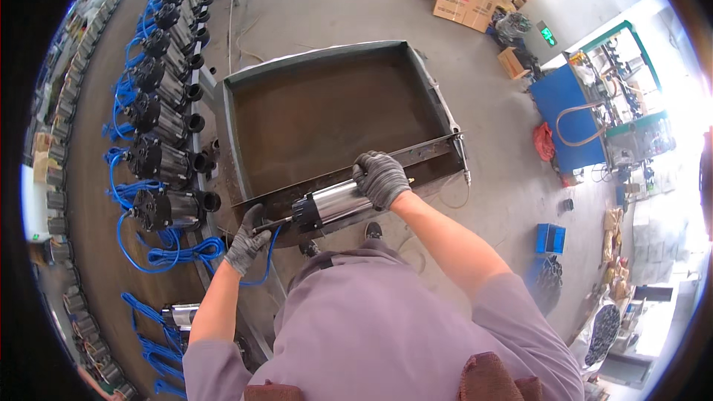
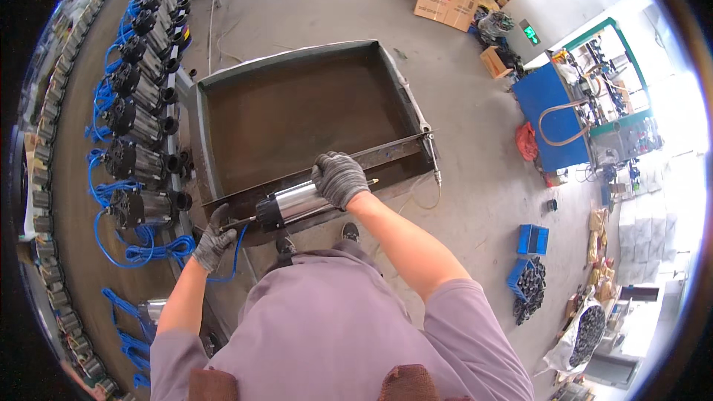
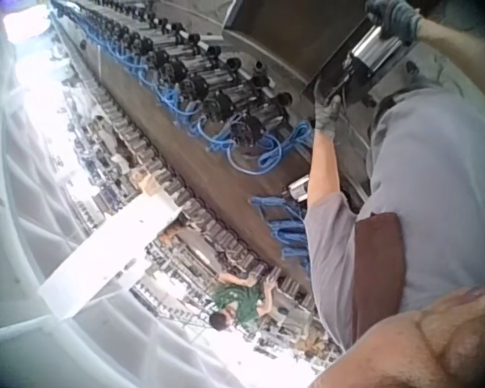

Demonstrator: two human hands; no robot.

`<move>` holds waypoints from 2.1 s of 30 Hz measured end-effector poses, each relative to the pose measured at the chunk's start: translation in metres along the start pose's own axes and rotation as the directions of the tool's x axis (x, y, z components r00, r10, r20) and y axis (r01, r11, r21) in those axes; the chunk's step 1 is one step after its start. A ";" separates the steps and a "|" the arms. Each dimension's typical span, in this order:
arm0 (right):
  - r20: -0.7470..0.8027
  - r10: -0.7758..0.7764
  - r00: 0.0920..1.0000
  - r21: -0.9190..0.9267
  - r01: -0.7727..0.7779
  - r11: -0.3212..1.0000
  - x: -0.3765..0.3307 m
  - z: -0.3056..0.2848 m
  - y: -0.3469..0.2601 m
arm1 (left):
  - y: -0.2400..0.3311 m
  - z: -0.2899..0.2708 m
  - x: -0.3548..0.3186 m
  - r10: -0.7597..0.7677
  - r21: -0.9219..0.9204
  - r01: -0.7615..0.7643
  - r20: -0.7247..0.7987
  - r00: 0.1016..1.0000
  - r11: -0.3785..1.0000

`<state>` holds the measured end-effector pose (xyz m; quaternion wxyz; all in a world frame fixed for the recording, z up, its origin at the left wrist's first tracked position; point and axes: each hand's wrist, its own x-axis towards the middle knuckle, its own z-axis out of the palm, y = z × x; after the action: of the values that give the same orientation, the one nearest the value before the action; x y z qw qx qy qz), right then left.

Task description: Testing a submersible pump in a water tank for leaks or functionality.

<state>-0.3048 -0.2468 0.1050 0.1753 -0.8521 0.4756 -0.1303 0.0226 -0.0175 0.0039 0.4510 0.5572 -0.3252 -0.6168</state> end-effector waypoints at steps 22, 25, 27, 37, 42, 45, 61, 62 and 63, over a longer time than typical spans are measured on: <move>-0.369 0.270 0.889 0.381 -0.120 0.917 -0.030 -0.027 0.107 | -0.034 0.014 -0.016 0.517 0.557 -0.274 -0.342 0.785 0.784; -0.468 0.440 0.767 0.121 -0.437 0.891 -0.069 -0.030 0.225 | -0.036 0.028 -0.044 0.392 0.440 -0.158 -0.512 0.765 0.884; -0.392 0.632 0.669 0.096 -0.653 0.751 -0.095 -0.013 0.285 | -0.040 0.036 -0.056 0.422 0.454 -0.145 -0.598 0.681 0.879; 0.580 0.385 0.717 0.814 -0.499 -0.297 -0.098 -0.036 0.255 | 0.047 0.138 -0.062 0.525 0.671 -0.039 -0.542 0.657 0.741; 0.329 0.056 0.943 0.934 -0.333 0.129 -0.119 -0.013 0.141 | 0.097 0.196 -0.045 0.601 0.754 -0.188 -0.320 0.732 0.630; 0.341 -0.211 0.916 0.865 -0.218 0.453 -0.123 0.013 0.080 | 0.106 0.227 -0.036 0.541 0.666 -0.244 -0.282 0.792 0.705; 0.098 -0.408 0.908 0.366 0.348 0.863 -0.042 -0.026 -0.015 | 0.020 0.096 -0.025 -0.169 -0.489 -0.431 -0.786 0.595 0.759; 0.007 -0.405 0.914 0.269 0.388 0.881 -0.031 -0.029 -0.013 | 0.010 0.081 -0.024 -0.151 -0.476 -0.445 -0.793 0.591 0.758; 0.057 -0.390 0.919 0.242 0.366 0.899 -0.021 -0.031 -0.010 | 0.002 0.069 -0.022 -0.169 -0.493 -0.400 -0.767 0.620 0.773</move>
<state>-0.3201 -0.2291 0.1361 0.2674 -0.9082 0.2732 -0.1706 -0.0452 -0.0050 0.0260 0.7441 0.5607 0.0870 -0.3526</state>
